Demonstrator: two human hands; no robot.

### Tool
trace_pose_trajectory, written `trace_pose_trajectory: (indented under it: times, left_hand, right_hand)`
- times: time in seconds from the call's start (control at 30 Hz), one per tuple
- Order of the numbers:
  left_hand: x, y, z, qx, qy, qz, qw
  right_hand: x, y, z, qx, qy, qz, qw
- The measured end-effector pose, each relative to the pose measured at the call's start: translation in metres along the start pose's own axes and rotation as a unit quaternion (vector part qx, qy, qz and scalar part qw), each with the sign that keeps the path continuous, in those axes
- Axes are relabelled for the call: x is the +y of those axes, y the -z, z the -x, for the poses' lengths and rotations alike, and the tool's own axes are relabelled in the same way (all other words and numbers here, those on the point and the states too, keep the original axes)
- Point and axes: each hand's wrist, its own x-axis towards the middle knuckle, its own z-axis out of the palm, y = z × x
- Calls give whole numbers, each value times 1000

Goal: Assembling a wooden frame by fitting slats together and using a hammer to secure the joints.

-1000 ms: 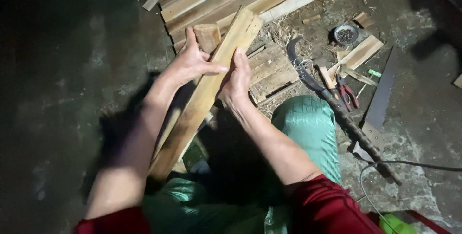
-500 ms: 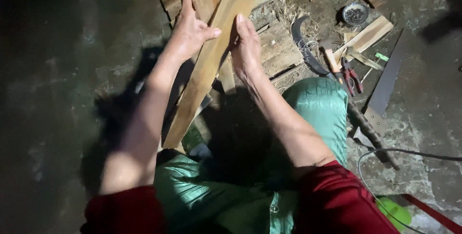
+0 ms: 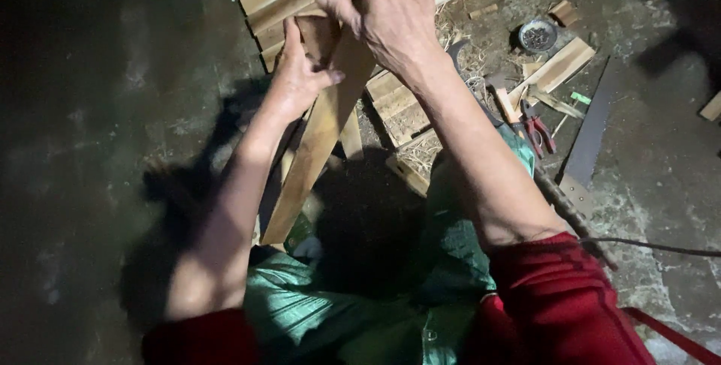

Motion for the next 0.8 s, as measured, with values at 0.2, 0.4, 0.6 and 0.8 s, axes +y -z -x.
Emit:
trace_pose_trajectory:
  times: [0.2,0.4,0.6,0.8]
  left_hand:
    - [51,-15,14,25,194,-122,973]
    - [48,-1,6,20,75,-64,995]
    - [49,22,4,57,180,11,982]
    - [35,36,-5,55,122,37,990]
  right_hand:
    - [29,-33,22,-106,26,63,992]
    - [35,-33,53,40,-94,125,987]
    - [46,-20,63,87,-64,114,988]
    - [84,28,52,100,-90,0,991]
